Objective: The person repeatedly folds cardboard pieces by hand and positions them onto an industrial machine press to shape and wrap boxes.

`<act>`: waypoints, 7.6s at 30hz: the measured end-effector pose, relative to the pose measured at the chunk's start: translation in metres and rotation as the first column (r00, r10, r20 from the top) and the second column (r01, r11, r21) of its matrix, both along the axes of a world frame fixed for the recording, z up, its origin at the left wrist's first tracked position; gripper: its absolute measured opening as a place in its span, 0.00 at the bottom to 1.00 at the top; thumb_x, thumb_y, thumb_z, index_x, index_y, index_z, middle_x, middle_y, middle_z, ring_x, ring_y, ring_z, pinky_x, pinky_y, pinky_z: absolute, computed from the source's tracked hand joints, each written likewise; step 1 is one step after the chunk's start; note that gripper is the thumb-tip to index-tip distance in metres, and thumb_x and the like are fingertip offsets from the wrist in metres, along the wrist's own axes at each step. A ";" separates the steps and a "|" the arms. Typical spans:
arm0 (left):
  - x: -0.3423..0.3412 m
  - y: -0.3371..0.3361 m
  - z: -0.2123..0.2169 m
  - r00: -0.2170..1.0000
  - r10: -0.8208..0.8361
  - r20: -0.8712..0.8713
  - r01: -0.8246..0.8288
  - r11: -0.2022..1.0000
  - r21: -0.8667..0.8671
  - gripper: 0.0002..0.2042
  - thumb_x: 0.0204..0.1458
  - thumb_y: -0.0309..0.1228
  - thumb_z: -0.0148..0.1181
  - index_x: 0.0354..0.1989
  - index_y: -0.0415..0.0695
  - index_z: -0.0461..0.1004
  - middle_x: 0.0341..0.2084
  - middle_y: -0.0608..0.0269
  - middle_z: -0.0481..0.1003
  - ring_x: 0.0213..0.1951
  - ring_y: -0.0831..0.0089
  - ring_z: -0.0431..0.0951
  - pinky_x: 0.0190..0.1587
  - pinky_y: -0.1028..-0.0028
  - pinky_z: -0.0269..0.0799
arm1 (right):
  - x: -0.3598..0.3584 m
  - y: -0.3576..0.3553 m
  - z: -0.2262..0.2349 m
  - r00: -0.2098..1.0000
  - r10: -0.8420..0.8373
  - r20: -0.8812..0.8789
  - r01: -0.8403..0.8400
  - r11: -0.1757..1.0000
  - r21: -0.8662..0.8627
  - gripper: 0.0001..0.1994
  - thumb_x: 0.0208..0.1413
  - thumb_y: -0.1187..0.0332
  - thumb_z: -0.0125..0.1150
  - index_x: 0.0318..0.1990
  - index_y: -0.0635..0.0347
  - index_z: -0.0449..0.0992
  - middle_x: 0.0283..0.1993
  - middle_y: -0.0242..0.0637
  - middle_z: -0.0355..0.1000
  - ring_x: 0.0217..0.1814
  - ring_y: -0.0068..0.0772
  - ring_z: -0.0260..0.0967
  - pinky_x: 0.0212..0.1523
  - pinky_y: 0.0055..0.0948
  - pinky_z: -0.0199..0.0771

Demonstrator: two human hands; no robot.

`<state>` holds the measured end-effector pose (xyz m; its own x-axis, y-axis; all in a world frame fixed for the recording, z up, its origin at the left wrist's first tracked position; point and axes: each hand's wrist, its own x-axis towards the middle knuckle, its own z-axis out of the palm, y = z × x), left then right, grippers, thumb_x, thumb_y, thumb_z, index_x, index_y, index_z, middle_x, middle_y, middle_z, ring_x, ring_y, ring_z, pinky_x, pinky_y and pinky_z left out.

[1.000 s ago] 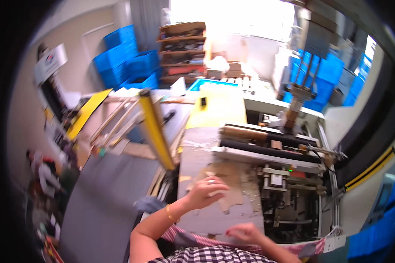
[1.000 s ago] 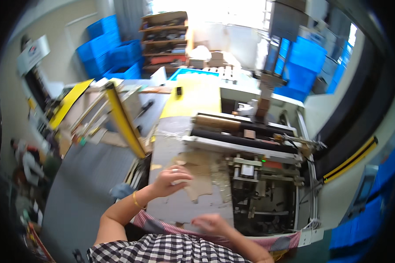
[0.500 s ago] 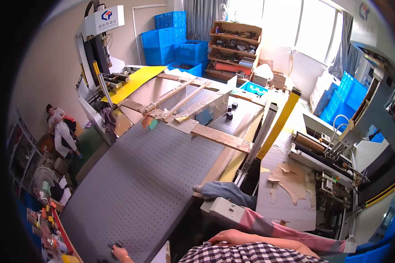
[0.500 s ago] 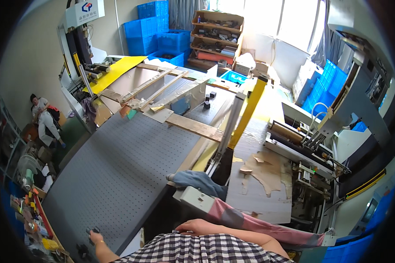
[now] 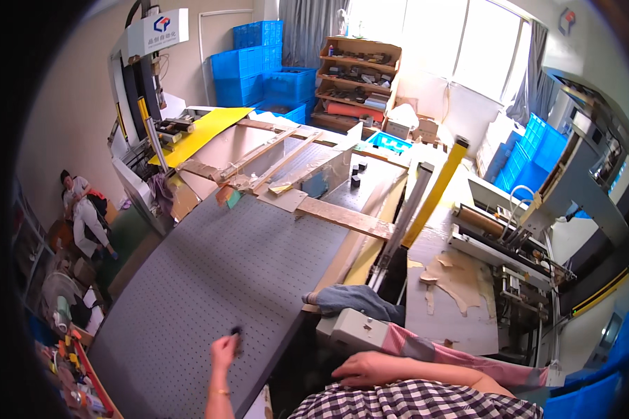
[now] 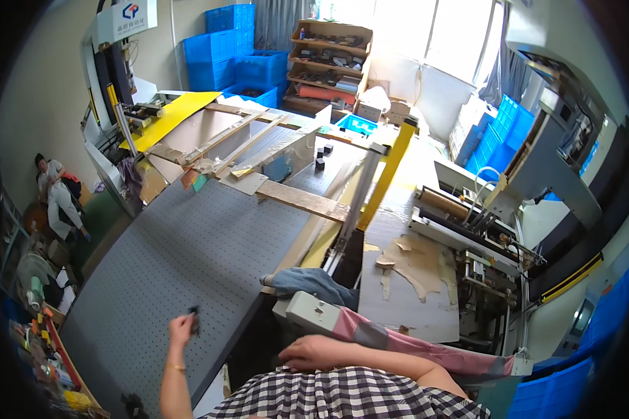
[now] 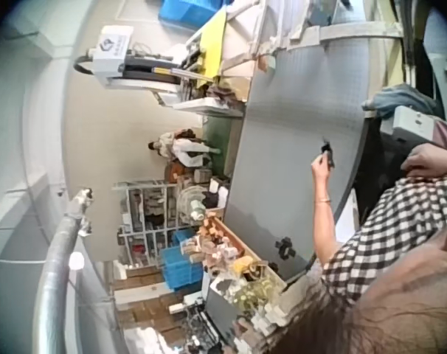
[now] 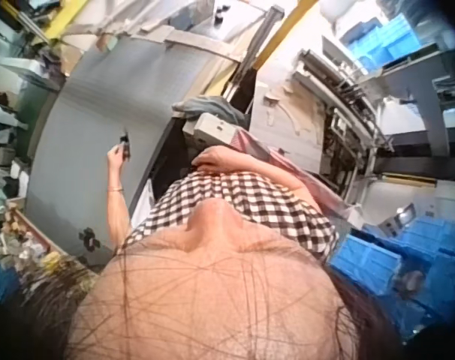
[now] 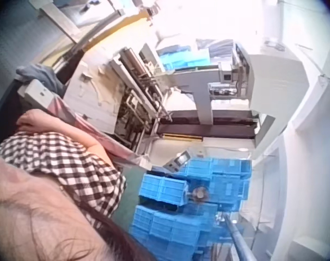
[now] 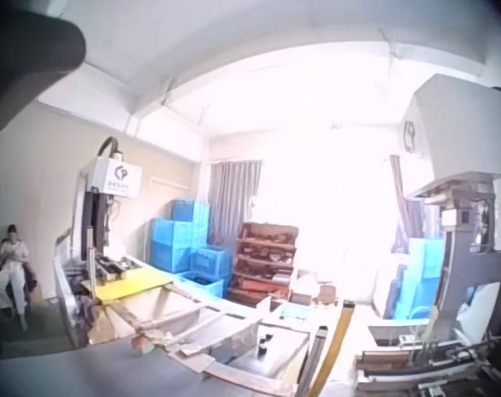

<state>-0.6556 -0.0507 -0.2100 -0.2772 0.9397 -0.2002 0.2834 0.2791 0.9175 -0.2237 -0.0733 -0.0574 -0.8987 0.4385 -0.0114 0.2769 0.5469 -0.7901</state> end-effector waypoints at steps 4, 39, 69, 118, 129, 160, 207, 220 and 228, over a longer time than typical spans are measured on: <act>0.193 0.043 0.149 0.781 -0.590 -0.206 0.621 0.694 0.365 0.06 0.48 0.30 0.68 0.29 0.40 0.80 0.25 0.63 0.78 0.28 0.76 0.76 0.32 0.75 0.71 | 0.072 -0.005 0.034 0.866 -0.418 -0.273 0.482 0.843 0.239 0.17 0.57 0.64 0.63 0.53 0.55 0.75 0.44 0.44 0.76 0.48 0.46 0.73 0.48 0.39 0.74; 0.764 0.142 0.227 0.281 -0.789 -0.546 0.832 -0.083 0.549 0.30 0.40 0.29 0.73 0.55 0.41 0.69 0.43 0.61 0.76 0.52 0.63 0.71 0.54 0.66 0.68 | 0.539 0.009 0.062 0.344 -0.806 -0.482 0.927 0.209 0.312 0.32 0.50 0.57 0.69 0.61 0.58 0.66 0.44 0.36 0.75 0.46 0.42 0.69 0.54 0.40 0.64; 0.198 0.095 0.001 0.986 0.042 -0.160 0.028 0.910 0.413 0.07 0.55 0.29 0.60 0.32 0.37 0.78 0.24 0.65 0.78 0.27 0.80 0.74 0.33 0.75 0.72 | 0.180 -0.069 -0.025 0.833 -0.530 -0.161 0.373 0.751 -0.544 0.14 0.63 0.66 0.56 0.51 0.64 0.76 0.45 0.41 0.78 0.48 0.30 0.75 0.50 0.27 0.73; 0.612 0.029 0.261 -0.081 -0.903 -0.423 0.937 -0.214 0.277 0.09 0.43 0.29 0.74 0.33 0.45 0.82 0.34 0.64 0.79 0.35 0.71 0.77 0.35 0.73 0.72 | 0.379 -0.115 0.037 0.412 -0.820 -0.397 0.874 0.479 -0.083 0.22 0.57 0.60 0.64 0.57 0.57 0.73 0.52 0.43 0.74 0.54 0.41 0.71 0.56 0.35 0.69; 0.725 0.099 0.224 0.263 -0.712 -0.651 0.845 -0.155 0.512 0.23 0.37 0.29 0.75 0.44 0.44 0.76 0.45 0.60 0.76 0.52 0.57 0.71 0.55 0.61 0.67 | 0.488 -0.034 0.052 0.331 -0.798 -0.504 0.909 0.126 0.397 0.30 0.50 0.58 0.69 0.60 0.57 0.70 0.47 0.39 0.74 0.53 0.43 0.68 0.59 0.43 0.62; 0.369 0.116 0.102 0.914 -0.401 -0.062 0.391 0.829 0.400 0.05 0.55 0.26 0.61 0.35 0.38 0.80 0.25 0.64 0.80 0.28 0.80 0.77 0.34 0.78 0.72 | 0.227 -0.081 -0.036 0.792 -0.572 -0.212 0.468 0.793 -0.390 0.13 0.61 0.68 0.59 0.50 0.62 0.77 0.43 0.40 0.79 0.43 0.29 0.76 0.46 0.25 0.74; 0.597 0.012 0.272 -0.119 -0.884 -0.451 0.886 -0.299 0.354 0.06 0.48 0.30 0.70 0.33 0.43 0.82 0.32 0.59 0.78 0.35 0.65 0.78 0.36 0.70 0.73 | 0.363 -0.131 0.031 0.353 -0.817 -0.455 0.843 0.489 -0.225 0.19 0.58 0.61 0.63 0.56 0.58 0.74 0.50 0.42 0.74 0.54 0.39 0.71 0.56 0.34 0.69; 0.700 0.083 0.207 0.274 -0.671 -0.689 0.880 -0.115 0.462 0.23 0.36 0.30 0.75 0.45 0.47 0.77 0.47 0.62 0.76 0.54 0.56 0.70 0.57 0.60 0.65 | 0.470 -0.043 0.032 0.335 -0.813 -0.477 0.916 0.160 0.369 0.31 0.50 0.57 0.69 0.60 0.56 0.69 0.48 0.40 0.73 0.55 0.43 0.66 0.62 0.45 0.60; 0.806 0.172 0.228 0.321 -0.893 -0.314 0.827 0.103 0.552 0.25 0.42 0.22 0.71 0.51 0.42 0.71 0.49 0.59 0.74 0.47 0.69 0.75 0.50 0.69 0.71 | 0.577 0.049 0.067 0.302 -0.847 -0.437 0.952 0.247 0.178 0.32 0.50 0.64 0.70 0.62 0.60 0.65 0.45 0.37 0.76 0.48 0.31 0.73 0.55 0.35 0.69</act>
<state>0.1502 0.1211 0.0182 0.7805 0.4324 0.4515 -0.1010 -0.6255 0.7737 0.3534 -0.0240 0.0097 0.1472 0.8753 0.4607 0.6381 0.2718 -0.7203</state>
